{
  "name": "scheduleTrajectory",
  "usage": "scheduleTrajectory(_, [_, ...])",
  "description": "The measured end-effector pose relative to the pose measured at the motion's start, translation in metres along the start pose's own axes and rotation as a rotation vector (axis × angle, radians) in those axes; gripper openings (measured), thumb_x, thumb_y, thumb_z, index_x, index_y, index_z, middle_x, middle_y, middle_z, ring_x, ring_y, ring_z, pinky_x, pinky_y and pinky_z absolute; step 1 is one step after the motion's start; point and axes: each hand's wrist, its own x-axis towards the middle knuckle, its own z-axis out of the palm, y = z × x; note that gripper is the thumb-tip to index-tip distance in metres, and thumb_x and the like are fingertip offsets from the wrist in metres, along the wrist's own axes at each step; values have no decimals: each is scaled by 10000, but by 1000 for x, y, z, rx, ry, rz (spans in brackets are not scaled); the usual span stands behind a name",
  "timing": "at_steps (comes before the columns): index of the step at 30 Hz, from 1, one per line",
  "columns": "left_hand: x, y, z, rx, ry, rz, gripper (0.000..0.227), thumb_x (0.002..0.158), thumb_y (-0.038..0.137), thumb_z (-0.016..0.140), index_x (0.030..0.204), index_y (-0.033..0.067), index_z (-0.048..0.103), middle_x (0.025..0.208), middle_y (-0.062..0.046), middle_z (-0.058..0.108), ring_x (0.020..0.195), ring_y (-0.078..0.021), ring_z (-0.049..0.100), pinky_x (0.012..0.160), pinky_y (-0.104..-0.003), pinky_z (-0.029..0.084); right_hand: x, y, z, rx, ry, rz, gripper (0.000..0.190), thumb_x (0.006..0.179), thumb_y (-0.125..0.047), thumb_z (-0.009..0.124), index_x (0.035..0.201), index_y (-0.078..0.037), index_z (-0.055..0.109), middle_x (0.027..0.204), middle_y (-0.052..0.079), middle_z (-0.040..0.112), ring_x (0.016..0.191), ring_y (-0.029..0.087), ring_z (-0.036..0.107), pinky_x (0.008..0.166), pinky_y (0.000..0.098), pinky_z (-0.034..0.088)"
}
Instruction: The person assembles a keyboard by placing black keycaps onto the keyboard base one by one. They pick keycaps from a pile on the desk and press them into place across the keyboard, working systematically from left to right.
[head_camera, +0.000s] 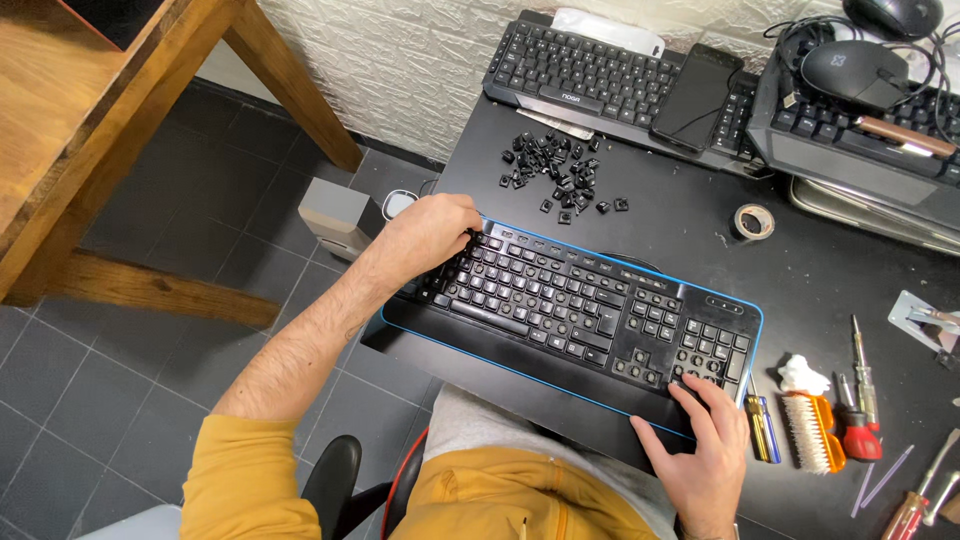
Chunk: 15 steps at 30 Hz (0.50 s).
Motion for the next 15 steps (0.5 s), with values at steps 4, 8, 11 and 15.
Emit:
scheduleTrajectory(4, [-1, -1, -2, -72, -17, -10, 237, 876, 36, 611, 1034, 116, 768, 974, -31, 680, 866, -285, 687, 750, -445, 559, 1, 0, 0, 1, -6, 3, 530, 762, -289, 881, 1210, -74, 696, 1359, 84, 647, 1270, 282, 617, 1102, 437, 452])
scheduleTrajectory(8, [0, -4, -5, -93, -29, -35, 221, 897, 61, 659, 1059, 140, 788, 1021, -20, 719, 907, -287, 699, 770, -443, 565, 1, -1, -1, -6, -9, 6, 523, 769, -288, 879, 1210, -73, 697, 1355, 80, 646, 1272, 281, 617, 1105, 441, 457])
scheduleTrajectory(11, [3, -5, -4, -42, -66, -69, 182, 915, 103, 702, 1043, 173, 811, 1037, -24, 730, 906, -282, 714, 775, -448, 580, 0, -1, 0, -5, -7, 8, 523, 769, -288, 880, 1210, -75, 698, 1356, 77, 646, 1271, 281, 616, 1104, 440, 458])
scheduleTrajectory(15, [7, -6, -3, -52, -82, -62, 145, 908, 142, 729, 1012, 180, 823, 1043, -15, 752, 894, -249, 728, 782, -426, 587, 1, 0, 0, -3, -2, 1, 528, 765, -288, 880, 1211, -75, 696, 1360, 79, 644, 1276, 289, 613, 1107, 447, 456])
